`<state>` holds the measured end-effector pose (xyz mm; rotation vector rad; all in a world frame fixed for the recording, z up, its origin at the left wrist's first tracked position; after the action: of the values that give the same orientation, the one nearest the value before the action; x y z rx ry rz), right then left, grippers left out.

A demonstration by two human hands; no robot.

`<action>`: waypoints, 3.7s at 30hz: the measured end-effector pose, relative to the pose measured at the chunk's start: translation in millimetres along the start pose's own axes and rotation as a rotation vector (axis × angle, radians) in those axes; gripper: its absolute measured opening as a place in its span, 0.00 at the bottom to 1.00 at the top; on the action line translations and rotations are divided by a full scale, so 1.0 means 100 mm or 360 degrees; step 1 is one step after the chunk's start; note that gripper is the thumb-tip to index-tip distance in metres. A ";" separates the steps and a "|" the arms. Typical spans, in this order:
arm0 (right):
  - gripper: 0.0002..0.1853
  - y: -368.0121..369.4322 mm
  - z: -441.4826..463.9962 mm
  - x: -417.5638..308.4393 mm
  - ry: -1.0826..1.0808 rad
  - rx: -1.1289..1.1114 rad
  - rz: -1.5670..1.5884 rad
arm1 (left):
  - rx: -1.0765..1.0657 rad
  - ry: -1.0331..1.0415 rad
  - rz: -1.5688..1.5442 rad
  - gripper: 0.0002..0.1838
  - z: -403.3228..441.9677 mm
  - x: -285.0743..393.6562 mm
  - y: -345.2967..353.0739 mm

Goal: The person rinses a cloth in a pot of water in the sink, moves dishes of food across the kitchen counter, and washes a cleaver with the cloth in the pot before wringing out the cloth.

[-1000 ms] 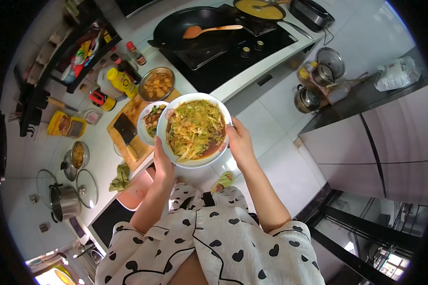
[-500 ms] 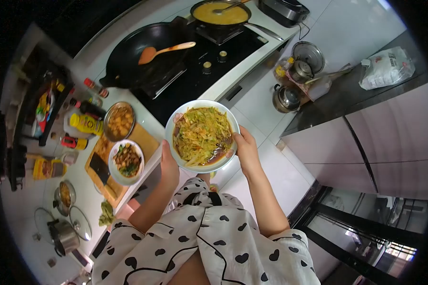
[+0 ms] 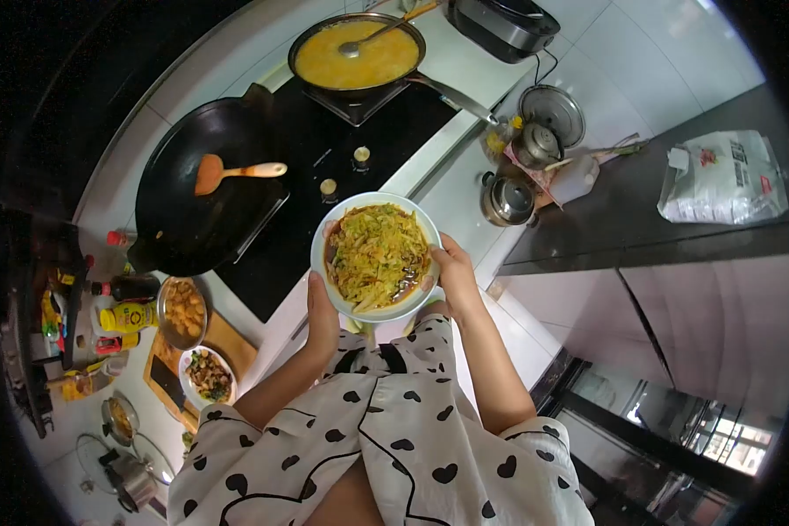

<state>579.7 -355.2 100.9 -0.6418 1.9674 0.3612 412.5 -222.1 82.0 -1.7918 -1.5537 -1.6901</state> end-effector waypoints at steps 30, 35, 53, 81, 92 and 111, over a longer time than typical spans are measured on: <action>0.15 -2.74 3.35 -0.84 0.0113 -0.0201 -0.0135 | 0.0254 -0.0194 -0.0325 0.31 1.95 -2.07 2.96; 0.13 -2.76 3.65 -1.11 0.0068 -0.0208 -0.0129 | 0.0362 -0.0093 0.0062 0.34 2.10 -2.01 3.18; 0.14 -2.34 5.15 -1.92 0.0105 -0.0817 -0.0474 | 0.0871 0.0266 -0.0212 0.29 3.19 -1.97 3.73; 0.20 -1.36 6.56 -2.06 0.0164 -0.0761 -0.0846 | 0.1476 0.0339 -0.0663 0.26 4.59 -1.63 3.76; 0.27 -1.51 6.34 -2.06 -0.0220 -0.0298 -0.1017 | 0.1478 0.0461 -0.0214 0.28 4.33 -1.44 4.03; 0.33 -0.90 3.74 -3.04 -0.0252 -0.1417 -0.0237 | 0.0598 0.0504 -0.0799 0.32 3.01 0.15 4.37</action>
<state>1015.6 -153.8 200.0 -1.2580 1.5336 1.1802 925.1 -168.4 207.6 -0.9514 -2.1034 -1.6191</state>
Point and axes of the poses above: each hand's wrist, its own z-axis towards the middle knuckle, its own y-axis out of the palm, x = y × z, the point moved 6 cm from there along z, towards the middle knuckle, and after that the axes turned 14 degrees about -z, right-handed, at the moved point
